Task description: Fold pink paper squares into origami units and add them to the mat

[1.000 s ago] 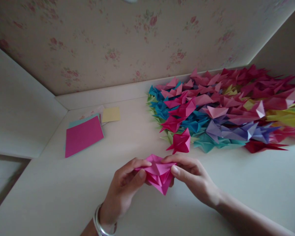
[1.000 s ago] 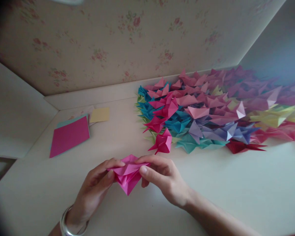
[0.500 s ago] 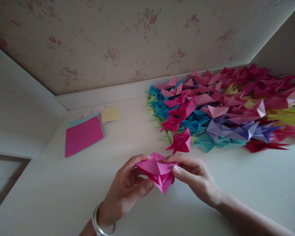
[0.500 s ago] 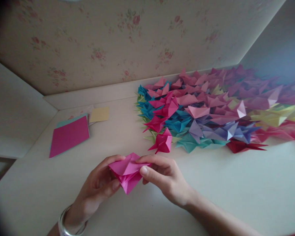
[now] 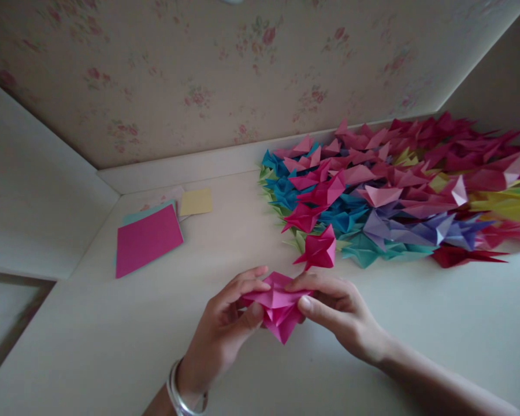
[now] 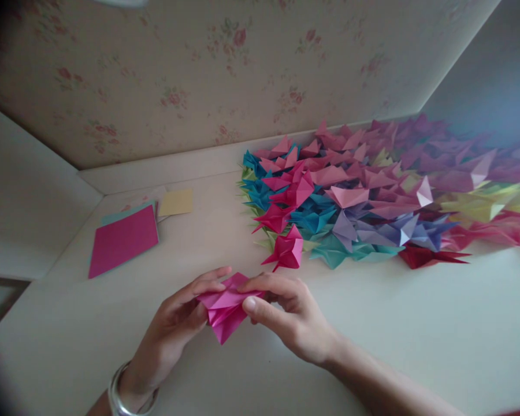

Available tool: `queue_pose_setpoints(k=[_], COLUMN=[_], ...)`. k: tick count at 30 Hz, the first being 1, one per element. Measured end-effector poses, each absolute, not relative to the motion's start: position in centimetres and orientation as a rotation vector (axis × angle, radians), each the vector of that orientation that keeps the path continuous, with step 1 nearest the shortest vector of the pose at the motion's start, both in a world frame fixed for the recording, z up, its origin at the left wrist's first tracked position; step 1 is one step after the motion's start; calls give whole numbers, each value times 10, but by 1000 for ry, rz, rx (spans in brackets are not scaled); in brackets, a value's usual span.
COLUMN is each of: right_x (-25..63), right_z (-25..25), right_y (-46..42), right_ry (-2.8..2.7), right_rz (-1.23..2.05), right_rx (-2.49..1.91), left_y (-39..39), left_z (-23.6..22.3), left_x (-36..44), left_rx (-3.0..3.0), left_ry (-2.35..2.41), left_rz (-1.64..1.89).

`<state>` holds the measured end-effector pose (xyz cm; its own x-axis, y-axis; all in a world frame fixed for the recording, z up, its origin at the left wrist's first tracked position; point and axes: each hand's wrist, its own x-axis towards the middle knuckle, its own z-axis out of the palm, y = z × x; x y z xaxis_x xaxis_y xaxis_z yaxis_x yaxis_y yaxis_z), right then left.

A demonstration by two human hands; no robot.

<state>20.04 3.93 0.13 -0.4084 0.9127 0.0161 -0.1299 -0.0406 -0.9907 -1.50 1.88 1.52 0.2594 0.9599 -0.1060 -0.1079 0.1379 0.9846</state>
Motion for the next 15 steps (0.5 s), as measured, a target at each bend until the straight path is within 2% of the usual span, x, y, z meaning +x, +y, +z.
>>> queue_pose_setpoints(k=[10,15], right_x=[197,195], right_z=[4,4], right_y=[40,40], right_ry=[-1414,-1336], right_rz=[1634,1699], right_rx=[-917,-945], left_y=[17,15], left_z=[14,12], left_x=[-12,-14], left_rx=[1739,1785], left_ry=[1158,1195], left_rz=[1155,1180])
